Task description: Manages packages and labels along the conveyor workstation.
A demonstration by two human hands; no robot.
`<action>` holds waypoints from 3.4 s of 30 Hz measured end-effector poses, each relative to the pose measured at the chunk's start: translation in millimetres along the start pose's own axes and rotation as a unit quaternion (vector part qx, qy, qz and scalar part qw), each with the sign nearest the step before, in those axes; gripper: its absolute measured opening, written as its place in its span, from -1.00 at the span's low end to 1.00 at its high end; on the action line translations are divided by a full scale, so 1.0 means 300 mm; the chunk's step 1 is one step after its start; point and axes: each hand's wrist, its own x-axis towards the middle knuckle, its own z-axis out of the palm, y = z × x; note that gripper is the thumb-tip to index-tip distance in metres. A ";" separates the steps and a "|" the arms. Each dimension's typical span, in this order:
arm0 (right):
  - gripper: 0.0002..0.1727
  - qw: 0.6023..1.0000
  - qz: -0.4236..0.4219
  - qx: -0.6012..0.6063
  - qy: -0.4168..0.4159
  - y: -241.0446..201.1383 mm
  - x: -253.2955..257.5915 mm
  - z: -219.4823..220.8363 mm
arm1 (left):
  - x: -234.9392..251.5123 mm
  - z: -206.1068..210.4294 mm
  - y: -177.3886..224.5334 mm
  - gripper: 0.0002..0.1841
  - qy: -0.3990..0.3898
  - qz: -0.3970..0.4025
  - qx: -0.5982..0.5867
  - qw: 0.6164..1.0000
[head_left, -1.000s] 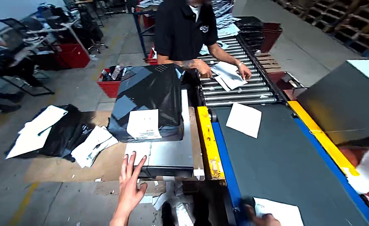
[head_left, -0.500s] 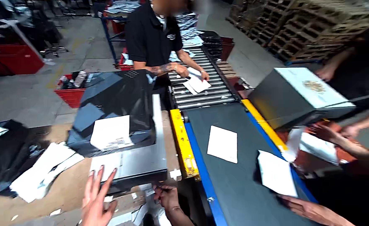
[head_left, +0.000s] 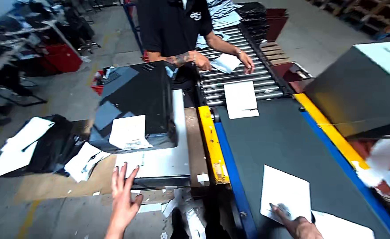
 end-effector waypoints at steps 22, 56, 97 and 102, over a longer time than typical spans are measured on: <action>-0.80 0.837 -0.112 0.534 -0.034 -0.561 -0.187 0.078 | 0.012 -0.054 -0.011 -0.01 -0.090 0.046 -0.032 0.994; -0.75 0.840 -0.138 0.525 -0.010 -0.581 -0.164 0.122 | 0.005 -0.039 -0.039 -0.01 -0.078 0.033 -0.026 0.996; -0.69 0.895 -0.049 0.443 -0.021 -0.353 -0.118 0.124 | 0.005 -0.055 -0.013 -0.01 -0.080 0.060 -0.030 0.995; -0.19 0.987 0.063 0.146 0.023 -0.031 0.006 0.088 | -0.002 -0.011 -0.017 -0.08 -0.040 0.044 -0.004 0.998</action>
